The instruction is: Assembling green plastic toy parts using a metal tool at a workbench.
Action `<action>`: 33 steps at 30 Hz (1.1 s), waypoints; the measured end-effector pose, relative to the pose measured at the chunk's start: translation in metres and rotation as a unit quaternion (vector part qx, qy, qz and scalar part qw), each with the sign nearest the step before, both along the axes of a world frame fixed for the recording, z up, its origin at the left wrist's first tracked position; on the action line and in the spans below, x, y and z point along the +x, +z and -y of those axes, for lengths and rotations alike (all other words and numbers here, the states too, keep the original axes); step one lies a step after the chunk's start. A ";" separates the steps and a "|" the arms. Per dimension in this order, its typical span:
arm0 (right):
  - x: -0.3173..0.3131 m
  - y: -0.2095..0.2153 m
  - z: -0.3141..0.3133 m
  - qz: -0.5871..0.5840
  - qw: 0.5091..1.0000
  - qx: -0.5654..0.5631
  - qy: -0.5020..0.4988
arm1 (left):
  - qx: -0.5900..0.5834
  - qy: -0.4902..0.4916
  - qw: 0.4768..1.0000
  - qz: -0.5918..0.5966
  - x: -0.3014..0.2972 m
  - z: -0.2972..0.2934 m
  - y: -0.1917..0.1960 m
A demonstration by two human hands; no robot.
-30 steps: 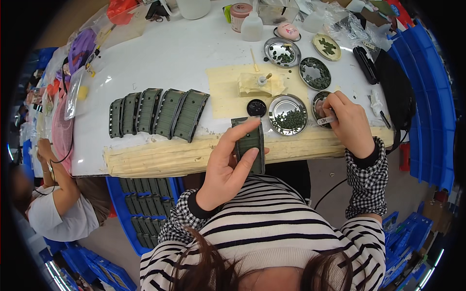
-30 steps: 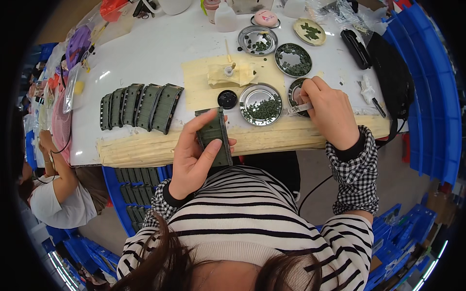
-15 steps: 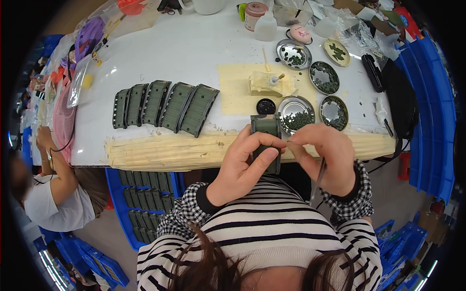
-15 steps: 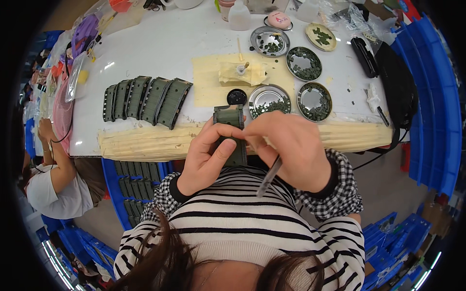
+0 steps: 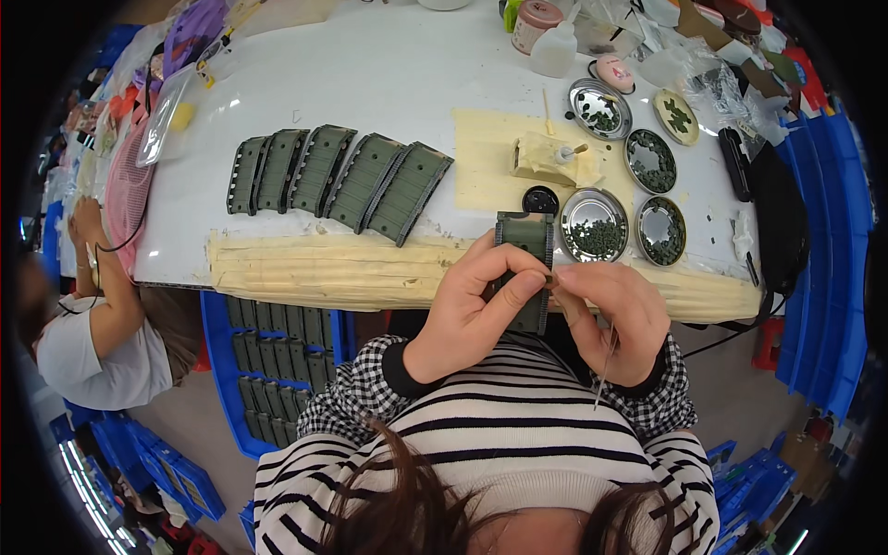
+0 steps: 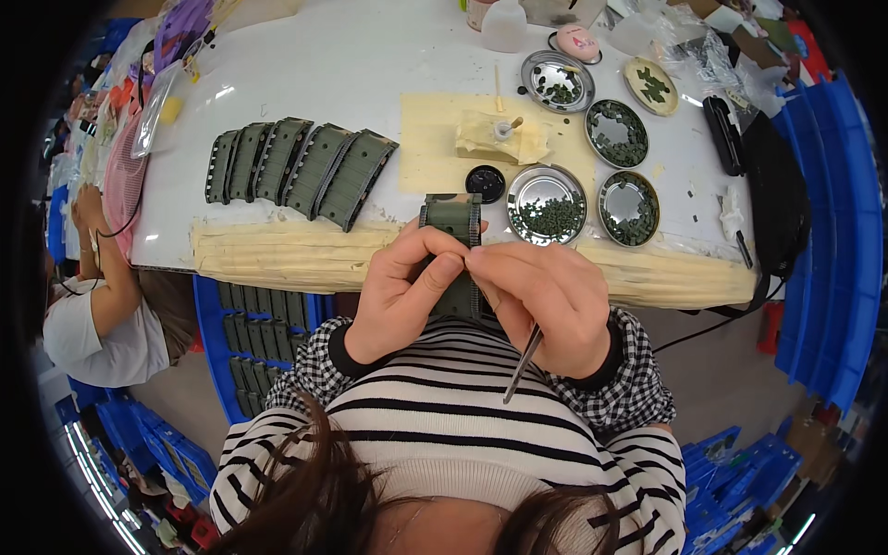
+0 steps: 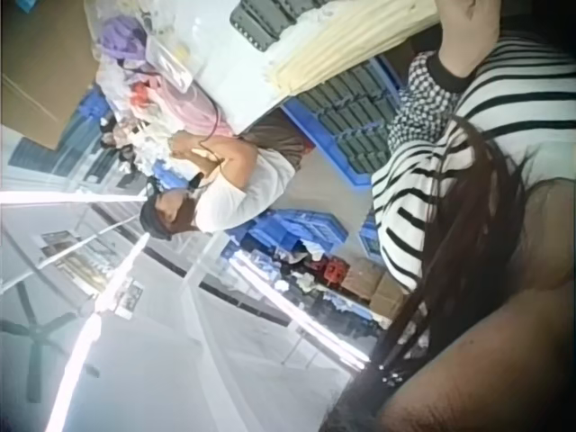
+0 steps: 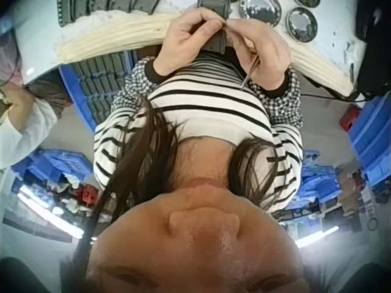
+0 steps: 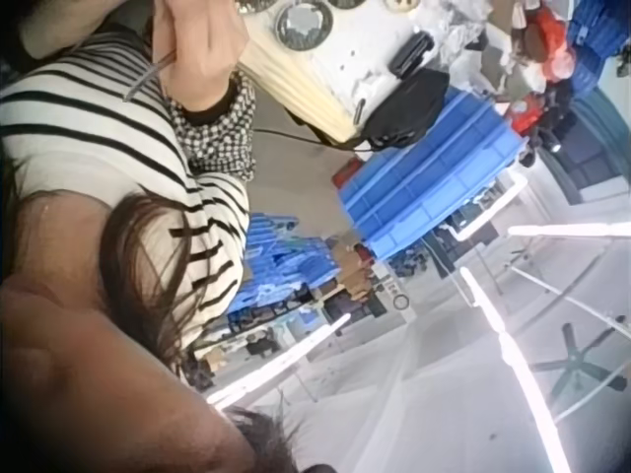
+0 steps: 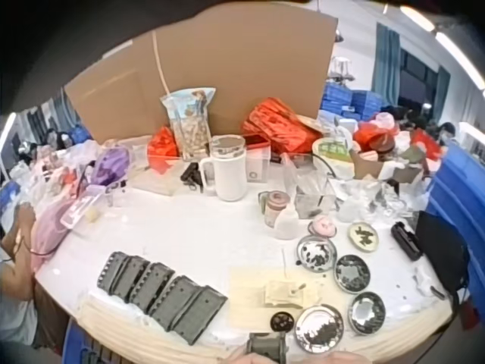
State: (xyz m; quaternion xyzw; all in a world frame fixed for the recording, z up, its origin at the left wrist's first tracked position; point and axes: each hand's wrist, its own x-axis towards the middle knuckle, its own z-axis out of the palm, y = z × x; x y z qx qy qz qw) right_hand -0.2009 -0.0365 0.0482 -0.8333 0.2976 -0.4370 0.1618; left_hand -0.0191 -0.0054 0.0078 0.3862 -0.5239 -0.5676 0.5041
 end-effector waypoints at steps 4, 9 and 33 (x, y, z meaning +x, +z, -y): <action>-0.003 0.006 0.001 -0.053 0.999 -0.006 -0.004 | -0.004 0.027 1.000 -0.009 -0.003 0.000 0.002; -0.005 0.009 0.005 -0.099 0.994 -0.039 0.015 | -0.063 0.027 0.996 0.059 0.002 0.002 0.005; 0.020 0.017 0.021 -0.074 0.997 -0.021 -0.012 | -0.114 0.069 0.977 0.168 0.002 -0.011 0.014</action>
